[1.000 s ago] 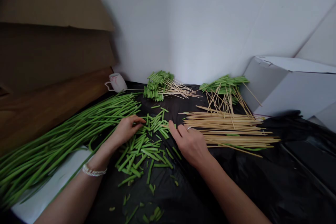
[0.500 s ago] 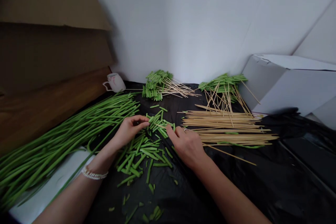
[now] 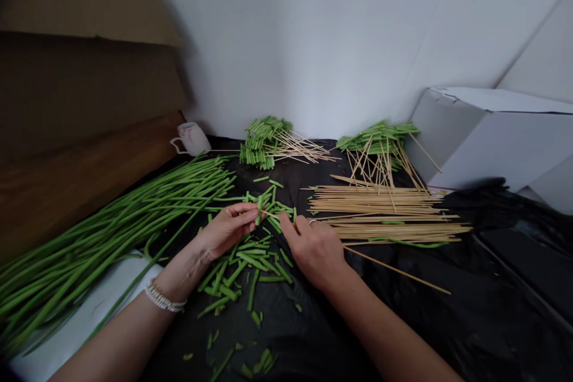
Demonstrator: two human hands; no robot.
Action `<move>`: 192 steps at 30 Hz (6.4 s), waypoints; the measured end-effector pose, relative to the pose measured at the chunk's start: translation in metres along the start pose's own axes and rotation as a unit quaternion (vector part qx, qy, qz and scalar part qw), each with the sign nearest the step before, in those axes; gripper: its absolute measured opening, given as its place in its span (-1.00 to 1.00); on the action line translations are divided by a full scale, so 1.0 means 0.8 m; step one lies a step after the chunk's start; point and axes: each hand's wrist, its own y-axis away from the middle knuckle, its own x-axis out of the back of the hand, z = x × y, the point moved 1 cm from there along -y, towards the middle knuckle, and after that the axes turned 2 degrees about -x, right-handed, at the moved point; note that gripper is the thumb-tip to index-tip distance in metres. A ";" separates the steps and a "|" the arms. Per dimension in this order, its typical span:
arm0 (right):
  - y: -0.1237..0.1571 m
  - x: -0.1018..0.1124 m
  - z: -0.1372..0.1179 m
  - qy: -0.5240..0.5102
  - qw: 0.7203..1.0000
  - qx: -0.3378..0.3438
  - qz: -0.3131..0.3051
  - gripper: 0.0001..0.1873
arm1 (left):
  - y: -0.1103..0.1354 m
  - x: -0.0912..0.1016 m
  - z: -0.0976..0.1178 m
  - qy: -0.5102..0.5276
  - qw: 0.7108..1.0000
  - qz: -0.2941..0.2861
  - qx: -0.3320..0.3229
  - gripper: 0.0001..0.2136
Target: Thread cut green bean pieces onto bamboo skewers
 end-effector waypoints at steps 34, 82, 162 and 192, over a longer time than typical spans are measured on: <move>-0.001 -0.004 -0.004 -0.022 0.999 -0.018 -0.016 -0.66 | 0.006 -0.007 0.001 -0.031 0.999 -0.016 0.008 -0.76; -0.002 -0.005 0.010 -0.007 0.994 -0.093 -0.052 -0.67 | 0.012 -0.002 -0.008 -0.717 0.606 -0.106 -0.327 -0.75; 0.004 -0.006 -0.004 -0.056 0.997 -0.051 -0.023 -0.67 | 0.000 0.004 0.008 0.058 0.997 0.041 -0.009 -0.78; -0.002 -0.002 -0.005 -0.046 0.998 -0.049 -0.014 -0.69 | 0.009 0.002 0.015 -0.254 0.964 -0.060 -0.057 -0.80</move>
